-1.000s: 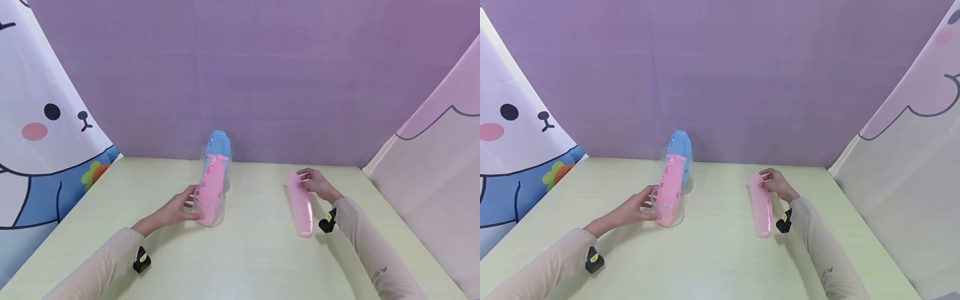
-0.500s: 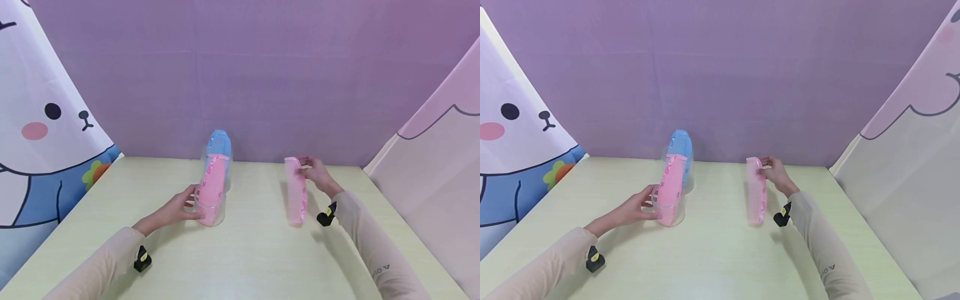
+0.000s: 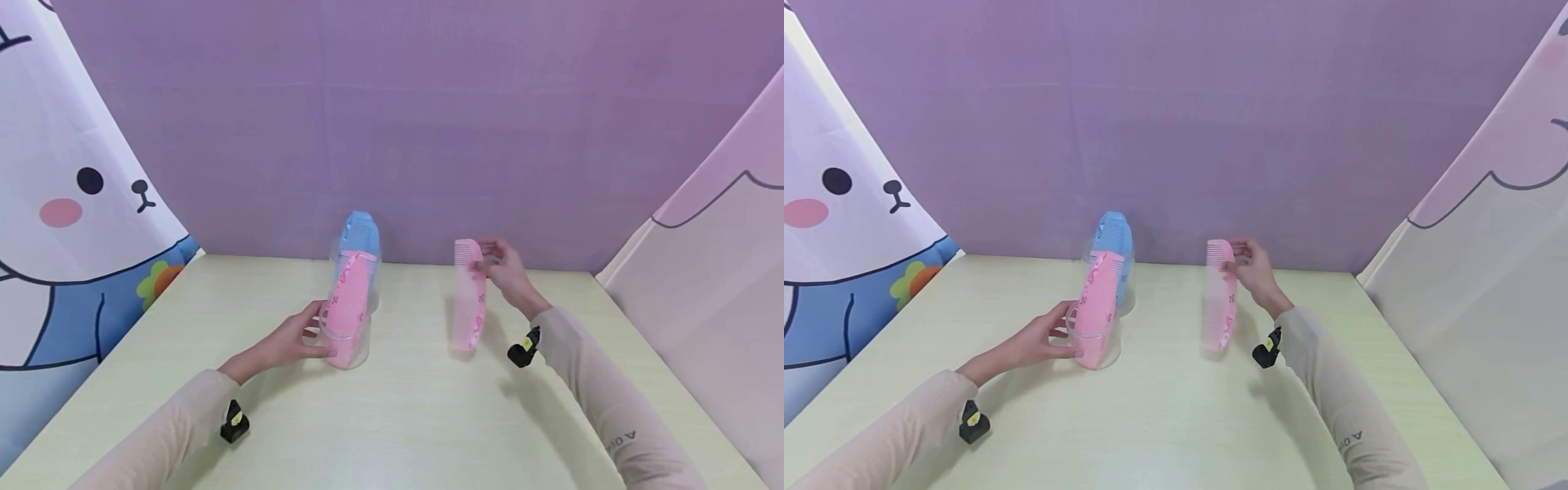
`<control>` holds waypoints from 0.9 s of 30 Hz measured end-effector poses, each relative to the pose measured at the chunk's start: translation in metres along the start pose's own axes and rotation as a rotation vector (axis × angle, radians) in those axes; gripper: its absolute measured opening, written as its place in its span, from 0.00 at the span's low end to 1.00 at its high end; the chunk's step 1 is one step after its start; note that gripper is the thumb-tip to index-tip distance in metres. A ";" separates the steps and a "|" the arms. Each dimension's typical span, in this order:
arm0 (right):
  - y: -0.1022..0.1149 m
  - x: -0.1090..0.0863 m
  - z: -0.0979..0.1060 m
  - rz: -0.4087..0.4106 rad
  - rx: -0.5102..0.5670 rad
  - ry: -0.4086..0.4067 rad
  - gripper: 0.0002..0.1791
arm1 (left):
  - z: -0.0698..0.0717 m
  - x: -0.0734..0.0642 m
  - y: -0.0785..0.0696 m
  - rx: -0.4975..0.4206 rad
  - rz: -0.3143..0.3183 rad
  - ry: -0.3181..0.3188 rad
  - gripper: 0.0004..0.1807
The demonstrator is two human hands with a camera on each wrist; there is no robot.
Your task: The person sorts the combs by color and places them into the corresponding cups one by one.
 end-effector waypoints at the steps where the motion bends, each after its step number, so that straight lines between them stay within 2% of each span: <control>1: 0.003 -0.001 -0.002 0.004 0.007 -0.008 0.29 | 0.000 0.000 0.000 0.001 -0.002 0.000 0.45; 9: 0.023 -0.007 -0.021 0.068 0.081 -0.054 0.30 | 0.000 0.001 0.000 -0.010 0.010 0.004 0.45; 19: 0.049 -0.017 -0.041 0.133 0.179 -0.056 0.30 | 0.000 0.000 -0.003 -0.002 0.021 0.010 0.44; 27: 0.074 -0.022 -0.051 0.228 0.258 -0.036 0.28 | 0.000 -0.001 -0.002 -0.004 0.025 0.011 0.44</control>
Point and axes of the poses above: each hand's wrist, its own x-axis towards the middle knuckle, its own z-axis out of the back of the hand, y = z × x, the point moved 2 cm from there along x, towards the middle knuckle, and after that the axes turned 12 degrees about -y, right-handed, at the moved point
